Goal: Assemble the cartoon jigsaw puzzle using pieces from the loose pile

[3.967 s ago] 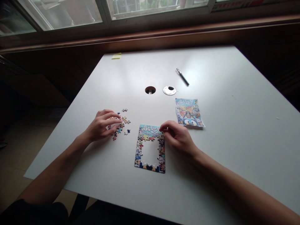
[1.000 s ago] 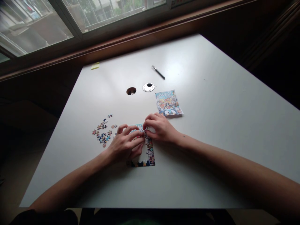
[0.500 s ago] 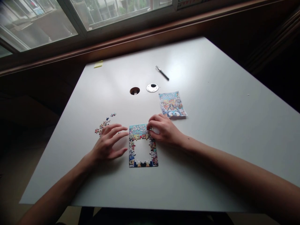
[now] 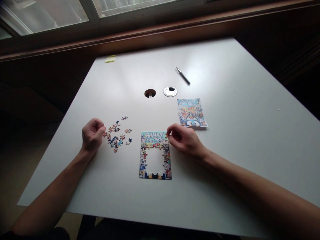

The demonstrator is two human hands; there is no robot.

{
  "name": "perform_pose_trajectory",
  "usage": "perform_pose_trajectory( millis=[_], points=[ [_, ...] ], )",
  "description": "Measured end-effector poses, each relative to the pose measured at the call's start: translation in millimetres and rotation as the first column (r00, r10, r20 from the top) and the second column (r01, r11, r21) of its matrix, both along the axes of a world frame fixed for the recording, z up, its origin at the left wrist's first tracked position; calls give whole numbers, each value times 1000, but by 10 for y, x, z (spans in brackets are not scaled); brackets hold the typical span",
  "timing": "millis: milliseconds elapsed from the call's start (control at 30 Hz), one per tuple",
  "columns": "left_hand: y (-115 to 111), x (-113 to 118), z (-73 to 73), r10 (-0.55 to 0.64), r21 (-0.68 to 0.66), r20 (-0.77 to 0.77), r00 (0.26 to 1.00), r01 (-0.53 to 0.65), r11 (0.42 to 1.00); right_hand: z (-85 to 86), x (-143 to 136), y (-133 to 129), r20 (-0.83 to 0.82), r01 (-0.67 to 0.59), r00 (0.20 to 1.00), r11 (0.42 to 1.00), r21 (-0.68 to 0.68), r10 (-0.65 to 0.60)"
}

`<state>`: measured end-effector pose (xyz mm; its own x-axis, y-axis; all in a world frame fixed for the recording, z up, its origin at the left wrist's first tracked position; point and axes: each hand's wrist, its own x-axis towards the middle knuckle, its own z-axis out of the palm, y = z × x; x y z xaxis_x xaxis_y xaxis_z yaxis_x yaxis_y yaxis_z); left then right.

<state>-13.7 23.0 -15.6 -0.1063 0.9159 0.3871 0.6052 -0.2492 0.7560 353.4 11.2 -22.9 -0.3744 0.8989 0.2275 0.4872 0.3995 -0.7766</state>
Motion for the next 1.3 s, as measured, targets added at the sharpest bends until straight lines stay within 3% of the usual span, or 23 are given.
perform_pose_trajectory(
  millis=[133,333,700,1233,1300],
  points=[
    [38,20,-71,-58,-45,253,966,72,996,5,3,-1,-12,41,999,998,-50,-41],
    [48,-5,-64,-102,-54,357,929,129,990,15,3,-15,3,37,999,998,-54,-36],
    [41,45,-23,-120,-96,371,921,167,981,21,5,-13,10,44,999,997,-62,-44],
    [13,33,0,-97,-102,264,960,128,987,11,17,-16,26,39,999,998,-46,-37],
    [29,-2,33,-95,-121,199,975,121,985,8,21,-16,29,40,999,998,-46,-38]
  ],
)
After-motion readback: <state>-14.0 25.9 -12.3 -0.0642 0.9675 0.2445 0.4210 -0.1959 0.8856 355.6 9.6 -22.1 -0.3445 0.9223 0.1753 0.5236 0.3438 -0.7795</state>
